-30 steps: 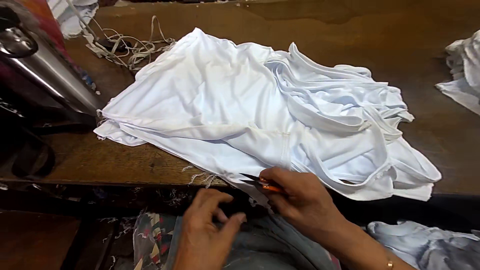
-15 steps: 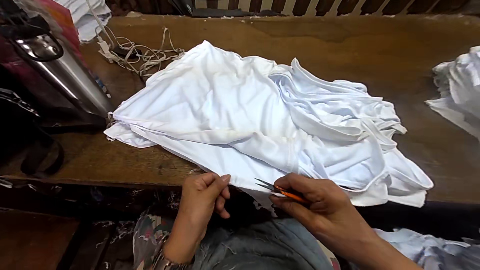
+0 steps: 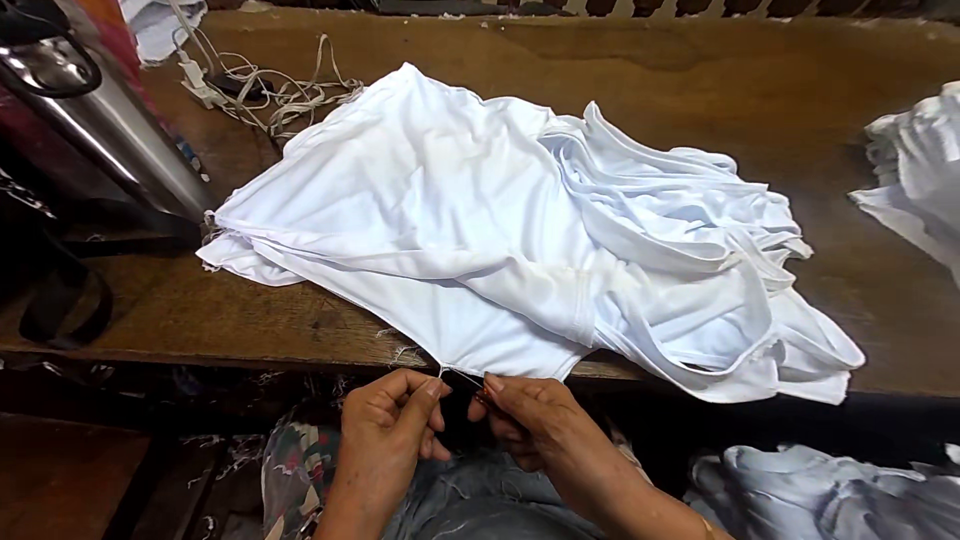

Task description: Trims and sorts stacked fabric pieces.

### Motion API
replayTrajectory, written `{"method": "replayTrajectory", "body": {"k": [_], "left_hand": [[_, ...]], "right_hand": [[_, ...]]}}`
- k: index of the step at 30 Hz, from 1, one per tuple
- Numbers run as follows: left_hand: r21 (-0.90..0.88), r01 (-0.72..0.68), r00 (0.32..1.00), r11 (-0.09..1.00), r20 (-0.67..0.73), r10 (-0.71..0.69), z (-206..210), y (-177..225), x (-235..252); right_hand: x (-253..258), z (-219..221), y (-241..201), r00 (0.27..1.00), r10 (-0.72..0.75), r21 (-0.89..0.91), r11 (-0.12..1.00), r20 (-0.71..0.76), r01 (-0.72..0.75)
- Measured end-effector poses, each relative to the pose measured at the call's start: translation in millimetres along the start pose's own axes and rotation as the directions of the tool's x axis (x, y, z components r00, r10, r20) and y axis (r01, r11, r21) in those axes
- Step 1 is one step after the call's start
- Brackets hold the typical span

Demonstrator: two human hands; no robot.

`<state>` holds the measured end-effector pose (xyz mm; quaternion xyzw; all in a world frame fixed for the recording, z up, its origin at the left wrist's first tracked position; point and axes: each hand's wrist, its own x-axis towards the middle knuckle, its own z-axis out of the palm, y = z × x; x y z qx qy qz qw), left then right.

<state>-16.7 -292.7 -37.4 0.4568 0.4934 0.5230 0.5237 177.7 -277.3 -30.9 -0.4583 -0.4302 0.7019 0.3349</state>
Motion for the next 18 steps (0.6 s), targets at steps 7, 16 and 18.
{"method": "replayTrajectory", "body": {"k": [7, 16, 18], "left_hand": [[0.001, 0.004, 1.000, 1.000, 0.004, -0.004, -0.1, -1.3, 1.0], [0.064, 0.060, 0.981, 0.996, 0.182, -0.070, 0.2, -3.8, -16.3], [0.086, 0.080, 0.957, 0.993, 0.271, -0.101, 4.8, -9.1, -21.1]], "right_hand": [[10.4, 8.9, -3.7, 0.996, -0.040, -0.094, 0.995, -0.078, 0.033], [-21.4, -31.0, -14.2, 0.889, -0.459, -0.373, 0.823, 0.010, 0.429], [-22.3, -50.4, -15.4, 0.762, -0.647, -0.665, 0.559, 0.023, 0.495]]}}
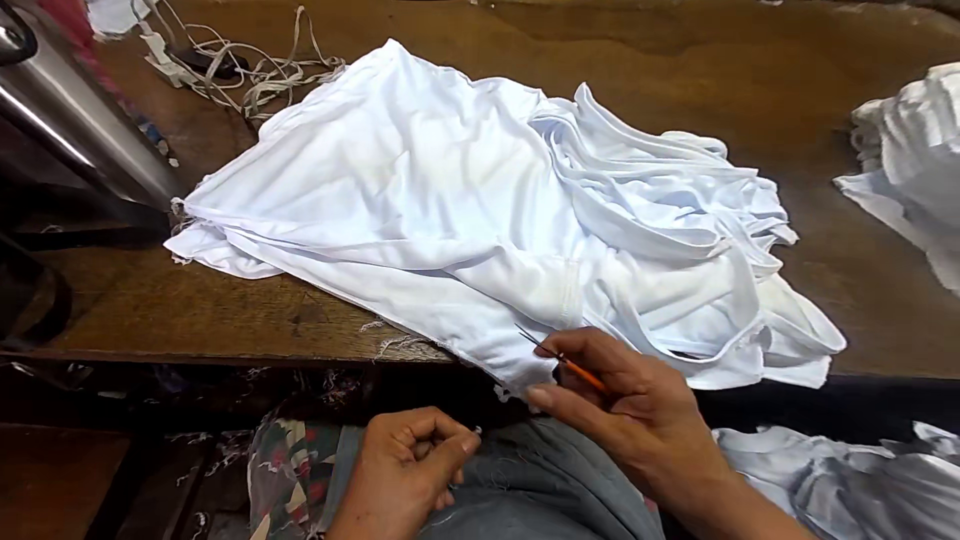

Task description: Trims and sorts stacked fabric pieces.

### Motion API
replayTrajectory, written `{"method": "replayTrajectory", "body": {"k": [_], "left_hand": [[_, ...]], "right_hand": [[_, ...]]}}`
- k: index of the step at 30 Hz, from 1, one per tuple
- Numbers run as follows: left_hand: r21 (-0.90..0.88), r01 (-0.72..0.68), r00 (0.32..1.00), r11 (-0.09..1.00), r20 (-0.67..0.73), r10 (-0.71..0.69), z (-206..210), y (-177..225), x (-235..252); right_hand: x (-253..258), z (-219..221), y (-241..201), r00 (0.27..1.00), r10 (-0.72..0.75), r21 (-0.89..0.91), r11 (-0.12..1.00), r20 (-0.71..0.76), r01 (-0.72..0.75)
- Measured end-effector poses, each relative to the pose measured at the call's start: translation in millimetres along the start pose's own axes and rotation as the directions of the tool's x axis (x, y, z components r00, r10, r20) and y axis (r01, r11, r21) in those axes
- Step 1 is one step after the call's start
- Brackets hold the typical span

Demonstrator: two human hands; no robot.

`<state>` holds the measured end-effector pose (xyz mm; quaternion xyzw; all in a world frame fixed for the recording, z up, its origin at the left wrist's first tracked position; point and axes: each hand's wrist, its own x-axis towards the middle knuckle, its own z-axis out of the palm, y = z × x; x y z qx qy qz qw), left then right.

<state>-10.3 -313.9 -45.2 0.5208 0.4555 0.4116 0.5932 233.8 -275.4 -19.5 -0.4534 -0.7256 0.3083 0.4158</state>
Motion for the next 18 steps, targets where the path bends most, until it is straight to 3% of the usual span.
{"method": "replayTrajectory", "body": {"k": [3, 7, 10, 14, 18], "left_hand": [[0.063, 0.028, 0.993, 0.998, 0.111, -0.035, 16.6, -10.4, 2.3], [0.249, -0.069, 0.988, 0.966, 0.154, 0.031, 31.1, -21.1, 6.3], [0.281, -0.108, 0.990, 0.954, 0.118, 0.077, 30.8, -25.2, 7.5], [0.235, -0.058, 0.997, 0.970, 0.061, 0.045, 31.9, -23.3, 9.6], [0.110, 0.010, 1.000, 0.994, 0.005, -0.011, 37.5, -19.4, 13.2]], "right_hand": [[-1.8, -1.3, 14.4, 0.981, -0.191, -0.431, 0.883, 0.034, 0.187], [-4.3, 13.3, 24.8, 0.948, -0.306, -0.600, 0.744, 0.086, 0.295], [1.5, 9.9, 27.7, 0.939, -0.338, -0.534, 0.784, 0.061, 0.317], [9.2, 4.0, 25.1, 0.954, -0.289, -0.398, 0.868, 0.081, 0.297], [25.6, -10.4, 14.6, 0.960, -0.169, -0.229, 0.948, 0.225, 0.221]]}}
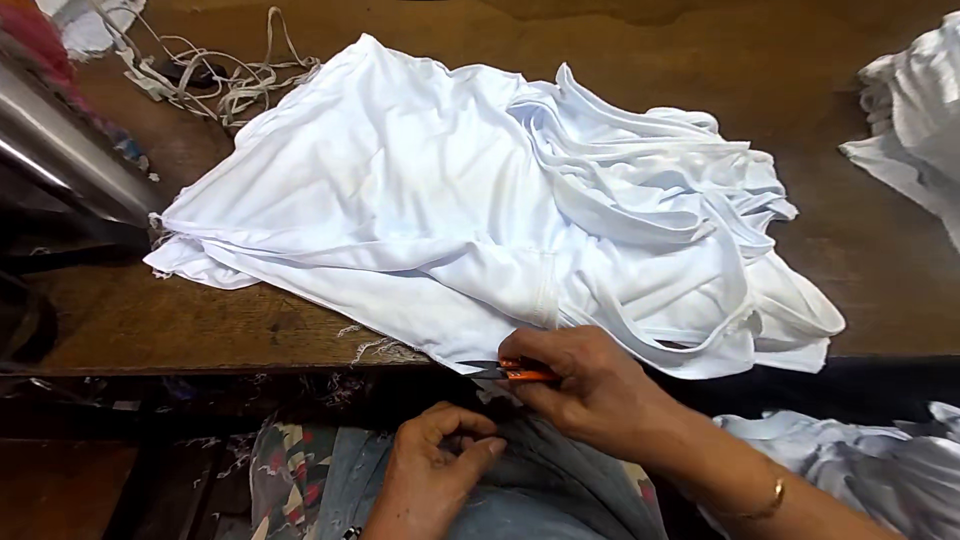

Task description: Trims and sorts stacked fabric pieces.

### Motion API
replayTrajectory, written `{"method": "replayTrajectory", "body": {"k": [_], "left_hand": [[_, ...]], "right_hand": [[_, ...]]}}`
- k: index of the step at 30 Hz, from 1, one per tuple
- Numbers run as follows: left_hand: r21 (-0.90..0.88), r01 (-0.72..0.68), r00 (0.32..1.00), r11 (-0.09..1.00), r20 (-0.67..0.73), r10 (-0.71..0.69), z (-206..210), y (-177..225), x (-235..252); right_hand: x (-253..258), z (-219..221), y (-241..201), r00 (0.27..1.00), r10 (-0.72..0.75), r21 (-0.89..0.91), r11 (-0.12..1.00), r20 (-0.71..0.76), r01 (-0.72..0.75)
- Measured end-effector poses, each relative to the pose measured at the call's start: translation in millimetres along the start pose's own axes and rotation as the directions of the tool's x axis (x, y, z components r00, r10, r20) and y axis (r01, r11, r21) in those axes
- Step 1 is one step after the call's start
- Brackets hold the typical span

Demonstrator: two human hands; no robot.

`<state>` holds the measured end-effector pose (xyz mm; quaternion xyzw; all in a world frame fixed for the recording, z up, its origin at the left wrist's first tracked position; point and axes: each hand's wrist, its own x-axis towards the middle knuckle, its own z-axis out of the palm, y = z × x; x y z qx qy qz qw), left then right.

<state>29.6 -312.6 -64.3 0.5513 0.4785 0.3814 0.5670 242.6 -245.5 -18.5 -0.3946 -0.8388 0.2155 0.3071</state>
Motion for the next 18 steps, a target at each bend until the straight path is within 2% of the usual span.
{"method": "replayTrajectory", "body": {"k": [2, 3, 4, 6, 7, 9, 11, 14, 16, 18], "left_hand": [[-0.115, 0.059, 0.998, 0.992, -0.025, -0.062, 1.4, 5.3, 3.2], [-0.175, 0.090, 0.994, 0.980, -0.043, -0.099, 2.4, 8.1, 4.8], [-0.235, 0.124, 0.988, 0.964, -0.058, -0.142, 3.6, 10.8, 6.5], [-0.342, 0.190, 0.971, 0.920, -0.071, -0.227, 5.8, 15.3, 10.4], [-0.385, 0.223, 0.962, 0.896, -0.061, -0.266, 7.2, 16.7, 12.3], [-0.451, 0.283, 0.944, 0.847, -0.027, -0.330, 11.3, 16.4, 16.4], [-0.505, 0.327, 0.925, 0.799, -0.002, -0.380, 16.8, 13.5, 21.2], [-0.584, 0.336, 0.892, 0.739, -0.055, -0.448, 24.6, 11.0, 27.2], [-0.586, 0.328, 0.877, 0.741, -0.102, -0.469, 27.0, 12.1, 32.3], [-0.555, 0.342, 0.880, 0.758, -0.092, -0.466, 27.0, 12.7, 34.0]], "right_hand": [[17.0, -21.5, 0.4, 0.998, 0.057, 0.142, 0.988, 0.000, -0.056], [27.6, -33.2, 1.3, 0.993, 0.092, 0.185, 0.980, -0.071, -0.077], [39.5, -43.8, 3.9, 0.978, 0.121, 0.173, 0.981, -0.172, -0.091], [64.2, -54.6, 23.8, 0.929, 0.114, 0.007, 0.993, -0.351, -0.120], [73.2, -54.0, 37.6, 0.923, 0.116, -0.105, 0.981, -0.366, -0.165], [81.0, -41.7, 58.5, 0.942, 0.208, -0.225, 0.936, -0.262, -0.269], [78.5, -27.9, 67.5, 0.956, 0.198, -0.317, 0.912, -0.216, -0.260], [64.9, -27.7, 56.9, 0.956, 0.105, -0.276, 0.943, -0.275, -0.183], [46.8, -30.2, 44.8, 0.951, 0.052, -0.225, 0.966, -0.305, -0.125], [21.1, -31.3, 27.3, 0.961, 0.042, -0.145, 0.986, -0.273, -0.084]]}}
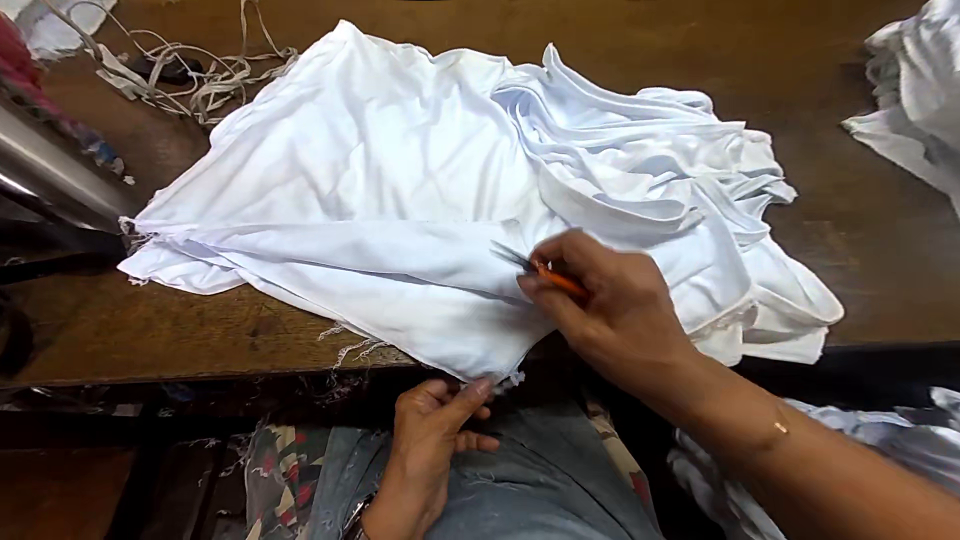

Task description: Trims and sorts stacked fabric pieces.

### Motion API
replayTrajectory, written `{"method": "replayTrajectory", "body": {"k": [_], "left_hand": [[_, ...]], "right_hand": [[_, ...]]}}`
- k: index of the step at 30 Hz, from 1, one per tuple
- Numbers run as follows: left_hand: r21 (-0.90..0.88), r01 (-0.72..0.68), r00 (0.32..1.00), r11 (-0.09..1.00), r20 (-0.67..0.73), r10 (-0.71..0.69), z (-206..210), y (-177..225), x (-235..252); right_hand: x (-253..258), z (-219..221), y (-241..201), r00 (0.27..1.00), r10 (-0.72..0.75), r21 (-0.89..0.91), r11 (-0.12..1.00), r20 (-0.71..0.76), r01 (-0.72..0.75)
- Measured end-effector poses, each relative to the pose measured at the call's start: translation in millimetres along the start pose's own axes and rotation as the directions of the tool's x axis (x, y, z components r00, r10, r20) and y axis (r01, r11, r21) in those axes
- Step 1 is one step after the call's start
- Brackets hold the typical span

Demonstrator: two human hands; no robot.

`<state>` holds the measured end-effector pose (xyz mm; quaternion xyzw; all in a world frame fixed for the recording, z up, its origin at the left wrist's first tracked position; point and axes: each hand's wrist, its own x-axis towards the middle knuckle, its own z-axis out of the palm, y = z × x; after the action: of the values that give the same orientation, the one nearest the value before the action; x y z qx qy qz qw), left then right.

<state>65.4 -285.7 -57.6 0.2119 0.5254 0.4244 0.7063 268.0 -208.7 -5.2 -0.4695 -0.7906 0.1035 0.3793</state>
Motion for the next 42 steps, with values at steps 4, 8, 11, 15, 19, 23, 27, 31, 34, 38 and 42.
{"method": "replayTrajectory", "body": {"k": [4, 8, 11, 15, 19, 23, 27, 31, 34, 38, 42], "left_hand": [[0.025, 0.016, 0.990, 1.000, 0.139, -0.019, -1.6, -0.8, -1.3], [-0.022, 0.027, 0.978, 0.999, 0.206, -0.022, 0.6, -2.1, -0.4], [0.046, -0.012, 0.968, 0.999, 0.250, 0.000, -0.5, -2.3, -1.3], [0.123, -0.051, 0.944, 0.991, 0.331, 0.007, -13.2, -3.4, -12.7], [0.135, -0.050, 0.925, 0.990, 0.380, -0.005, -27.4, -6.1, -23.2], [0.108, -0.052, 0.912, 0.993, 0.410, 0.004, -32.4, -7.3, -26.7], [0.075, -0.024, 0.907, 0.997, 0.420, -0.010, -34.0, -8.4, -28.0], [0.050, -0.009, 0.901, 0.999, 0.434, -0.014, -35.6, -8.8, -28.8], [0.035, -0.003, 0.897, 0.999, 0.441, -0.013, -36.5, -8.6, -29.0], [0.045, 0.015, 0.902, 0.999, 0.430, -0.033, -36.6, -7.0, -30.2], [0.045, 0.015, 0.903, 0.999, 0.428, -0.033, -38.8, -6.7, -31.7]], "right_hand": [[-53.1, -16.0, -21.6, 0.932, 0.209, 0.372, 0.874, 0.296, -0.314], [-86.1, -17.7, -13.1, 0.823, 0.319, 0.537, 0.636, 0.470, -0.554], [-96.8, -17.1, -11.0, 0.776, 0.368, 0.541, 0.563, 0.512, -0.624], [-104.9, -16.0, -14.5, 0.680, 0.362, 0.511, 0.463, 0.637, -0.725], [-108.5, -8.4, -16.8, 0.585, 0.364, 0.457, 0.380, 0.725, -0.804], [-105.5, 1.2, -19.9, 0.561, 0.362, 0.447, 0.353, 0.745, -0.822], [-103.5, 7.5, -24.9, 0.561, 0.326, 0.480, 0.299, 0.761, -0.825], [-101.1, 11.7, -29.7, 0.549, 0.330, 0.497, 0.234, 0.768, -0.836], [-100.9, 14.9, -32.8, 0.541, 0.331, 0.508, 0.187, 0.773, -0.841], [-106.9, 21.7, -37.1, 0.577, 0.389, 0.543, 0.205, 0.718, -0.814], [-114.7, 25.1, -40.3, 0.560, 0.386, 0.565, 0.114, 0.733, -0.818]]}}
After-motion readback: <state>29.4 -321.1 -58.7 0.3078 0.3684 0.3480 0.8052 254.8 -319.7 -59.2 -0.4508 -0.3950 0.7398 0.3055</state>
